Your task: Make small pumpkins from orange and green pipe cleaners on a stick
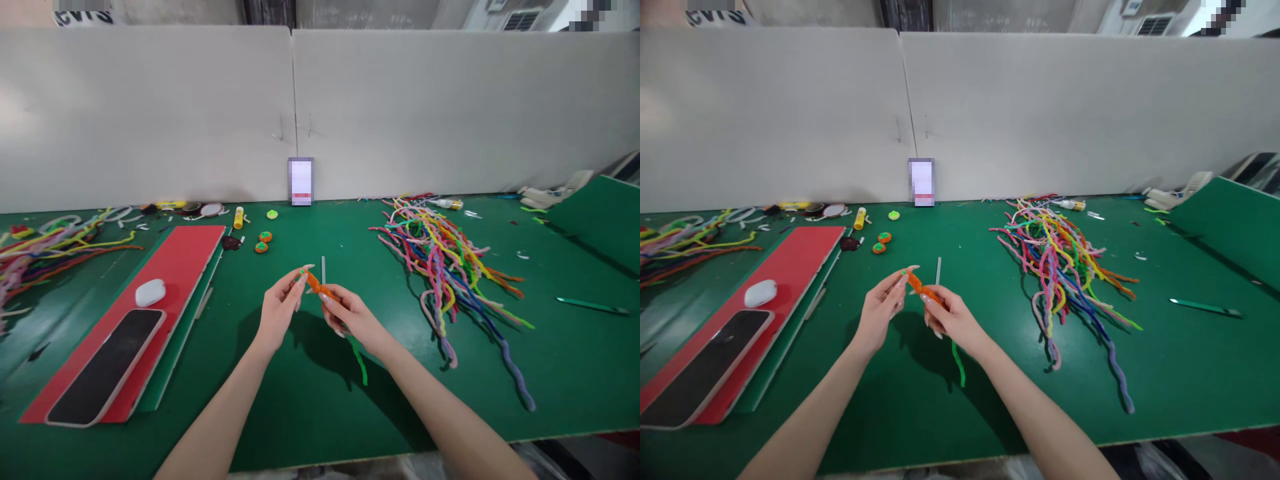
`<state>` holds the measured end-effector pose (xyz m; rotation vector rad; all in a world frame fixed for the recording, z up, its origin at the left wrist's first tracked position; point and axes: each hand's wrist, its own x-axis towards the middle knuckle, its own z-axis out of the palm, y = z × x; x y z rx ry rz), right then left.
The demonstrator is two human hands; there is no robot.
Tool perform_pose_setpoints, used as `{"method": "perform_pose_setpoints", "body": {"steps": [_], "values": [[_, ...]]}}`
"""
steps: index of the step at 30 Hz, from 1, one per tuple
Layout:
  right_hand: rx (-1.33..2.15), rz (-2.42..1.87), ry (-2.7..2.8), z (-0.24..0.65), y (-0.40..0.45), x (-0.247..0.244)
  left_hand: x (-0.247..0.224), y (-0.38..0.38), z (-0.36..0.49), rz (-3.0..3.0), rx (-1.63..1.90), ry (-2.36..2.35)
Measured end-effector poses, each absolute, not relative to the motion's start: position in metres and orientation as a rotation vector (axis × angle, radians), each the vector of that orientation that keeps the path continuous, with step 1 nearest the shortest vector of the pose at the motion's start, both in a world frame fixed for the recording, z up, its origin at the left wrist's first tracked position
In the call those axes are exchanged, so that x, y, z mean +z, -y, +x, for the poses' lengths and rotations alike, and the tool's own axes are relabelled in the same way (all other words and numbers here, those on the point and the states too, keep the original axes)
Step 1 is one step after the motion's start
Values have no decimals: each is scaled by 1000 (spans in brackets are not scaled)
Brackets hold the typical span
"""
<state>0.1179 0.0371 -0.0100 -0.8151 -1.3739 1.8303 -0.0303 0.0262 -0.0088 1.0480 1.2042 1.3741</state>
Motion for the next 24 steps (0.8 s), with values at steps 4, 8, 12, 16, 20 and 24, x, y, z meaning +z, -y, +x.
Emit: {"method": "perform_pose_setpoints", "body": {"steps": [4,8,12,16,20,24], "values": [[1836,-814,1384,117,-37,-9,-5,-26,-33,1015,1436,-1157],[1834,-819,1390,117,-37,-10,-5,-26,-34,1021,1457,-1188],[1855,-812,1395,116,-36,-12,-6,-27,-33,993,1459,-1240],[1884,-792,1381,115,-36,-15,-7,-28,-32,918,1484,-1215],[1907,-783,1370,114,-35,-17,-7,-30,-33,834,1450,-1149],[1904,-767,1376,114,-34,-19,-7,-31,-36,791,1381,-1115]]}}
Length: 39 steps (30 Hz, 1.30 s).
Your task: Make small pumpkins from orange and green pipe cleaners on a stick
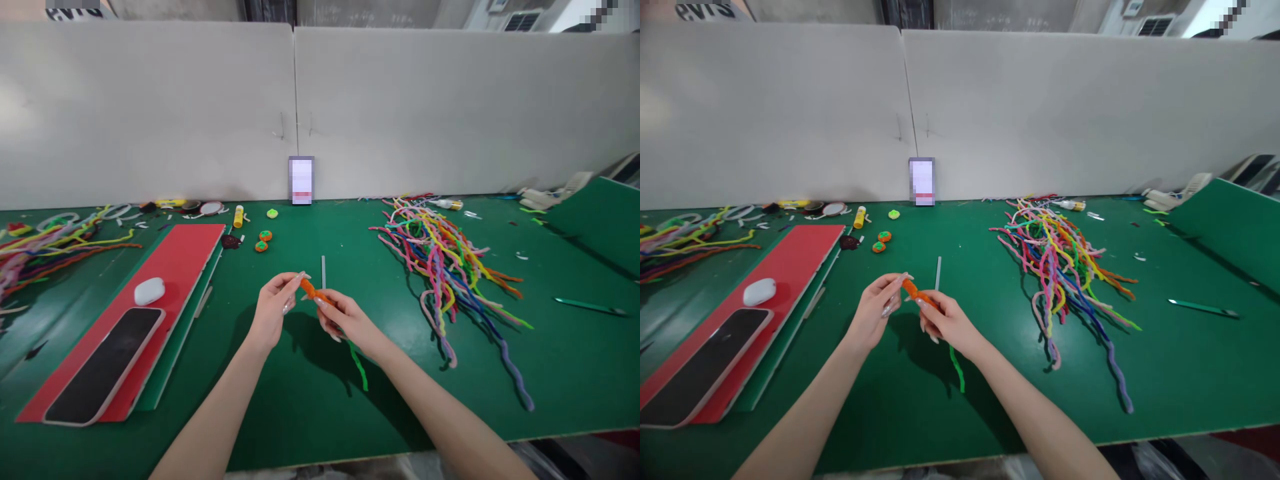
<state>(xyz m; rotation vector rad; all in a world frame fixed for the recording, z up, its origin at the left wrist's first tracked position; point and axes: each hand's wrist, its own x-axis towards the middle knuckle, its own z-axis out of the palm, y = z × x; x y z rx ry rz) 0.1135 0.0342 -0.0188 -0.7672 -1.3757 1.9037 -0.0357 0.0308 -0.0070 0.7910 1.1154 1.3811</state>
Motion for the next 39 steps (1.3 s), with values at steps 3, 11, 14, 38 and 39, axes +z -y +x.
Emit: {"method": "perform_pose_setpoints", "body": {"steps": [3,11,14,38,39], "values": [[1891,-768,1393,114,-34,-20,-8,-31,-37,798,1397,-1097],[1867,-810,1466,116,-37,-21,-10,-30,-37,842,1412,-1071],[1845,-803,1490,116,-37,-22,-10,-30,-36,863,1414,-1082],[1917,-875,1300,117,-35,-14,-11,-27,-34,947,1554,-1211],[1926,-883,1265,117,-35,-15,-11,-27,-33,959,1550,-1225]]}}
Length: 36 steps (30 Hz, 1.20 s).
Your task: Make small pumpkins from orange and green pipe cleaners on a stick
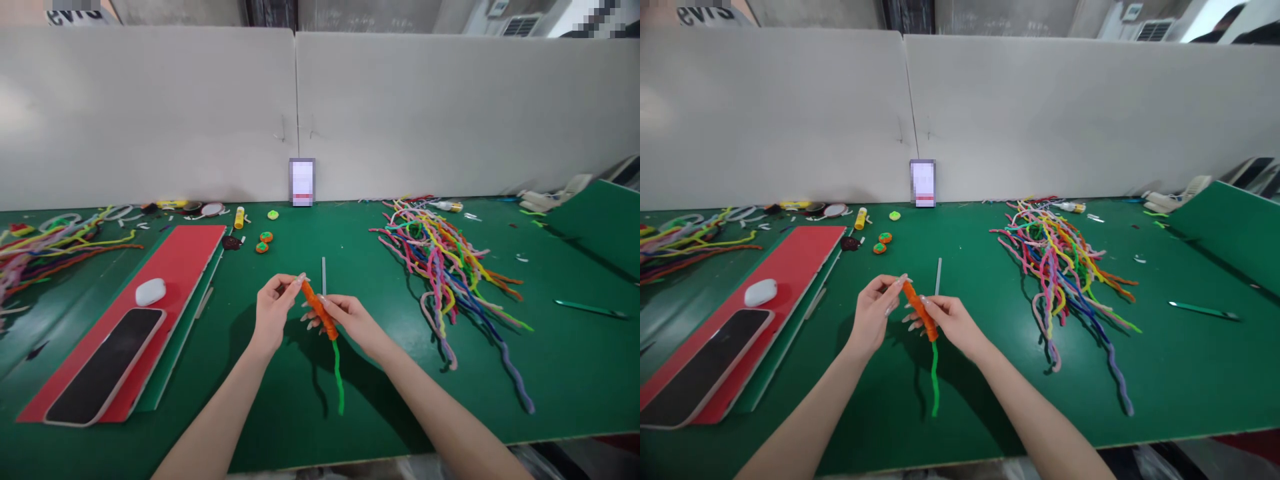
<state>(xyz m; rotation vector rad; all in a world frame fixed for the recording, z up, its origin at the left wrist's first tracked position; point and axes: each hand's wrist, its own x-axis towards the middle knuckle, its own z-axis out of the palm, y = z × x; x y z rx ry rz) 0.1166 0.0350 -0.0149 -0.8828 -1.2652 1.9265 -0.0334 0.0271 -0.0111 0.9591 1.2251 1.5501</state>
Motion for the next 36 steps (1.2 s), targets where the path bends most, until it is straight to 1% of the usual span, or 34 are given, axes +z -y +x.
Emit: {"method": "perform_pose_setpoints", "body": {"steps": [9,16,20,26,36], "values": [[1977,-869,956,112,-35,-20,-12,-22,-24,1076,1557,-1350],[1962,-896,876,110,-33,-19,-12,-21,-21,1136,1554,-1391],[1932,-909,894,110,-33,-19,-13,-21,-21,1129,1569,-1404],[1999,-856,1021,112,-33,-15,-13,-21,-20,1097,1572,-1372],[1821,-958,1232,109,-33,-23,-15,-21,-20,1065,1460,-1276]]}}
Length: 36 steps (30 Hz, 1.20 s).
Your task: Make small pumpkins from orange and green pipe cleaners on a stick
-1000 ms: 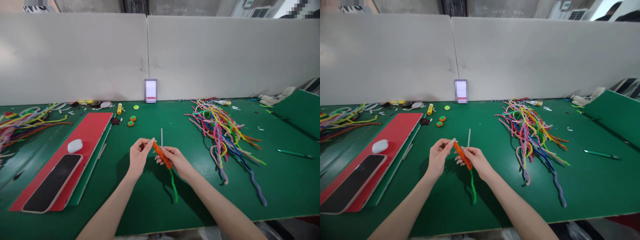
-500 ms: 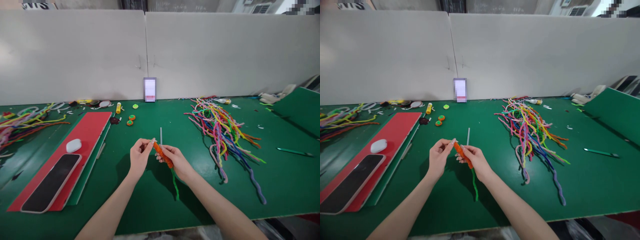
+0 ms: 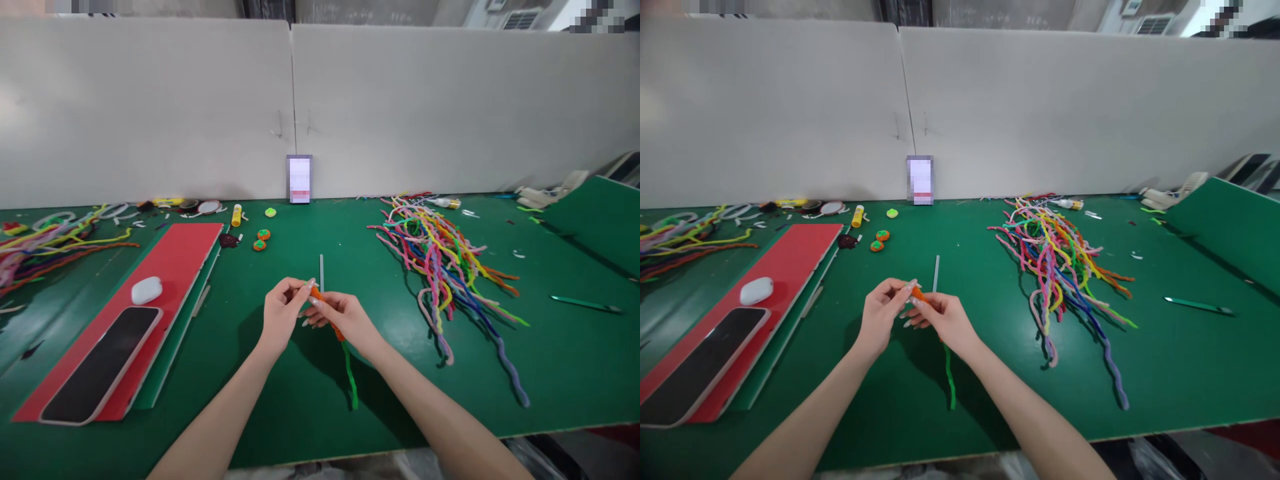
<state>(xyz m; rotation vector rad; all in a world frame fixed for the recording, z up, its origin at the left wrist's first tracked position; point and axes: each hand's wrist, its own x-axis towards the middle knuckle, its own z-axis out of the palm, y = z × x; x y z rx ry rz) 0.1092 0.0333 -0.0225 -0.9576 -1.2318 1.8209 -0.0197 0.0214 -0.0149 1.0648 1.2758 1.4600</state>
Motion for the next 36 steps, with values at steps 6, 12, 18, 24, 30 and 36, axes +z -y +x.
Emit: {"method": "perform_pose_setpoints", "body": {"steps": [6,12,18,24,30,36], "values": [[1759,-934,1288,109,-34,-26,-14,-23,-22,978,1411,-1227],[1744,-932,1279,111,-35,-26,-14,-23,-24,937,1381,-1139],[1787,-925,1229,112,-35,-22,-14,-24,-24,871,1346,-1072],[1763,-908,1304,111,-35,-23,-10,-24,-24,844,1339,-1080],[1762,-884,1342,112,-33,-21,-13,-24,-25,817,1333,-1035],[1756,-949,1344,112,-31,-15,-12,-27,-31,800,1360,-1026]]}}
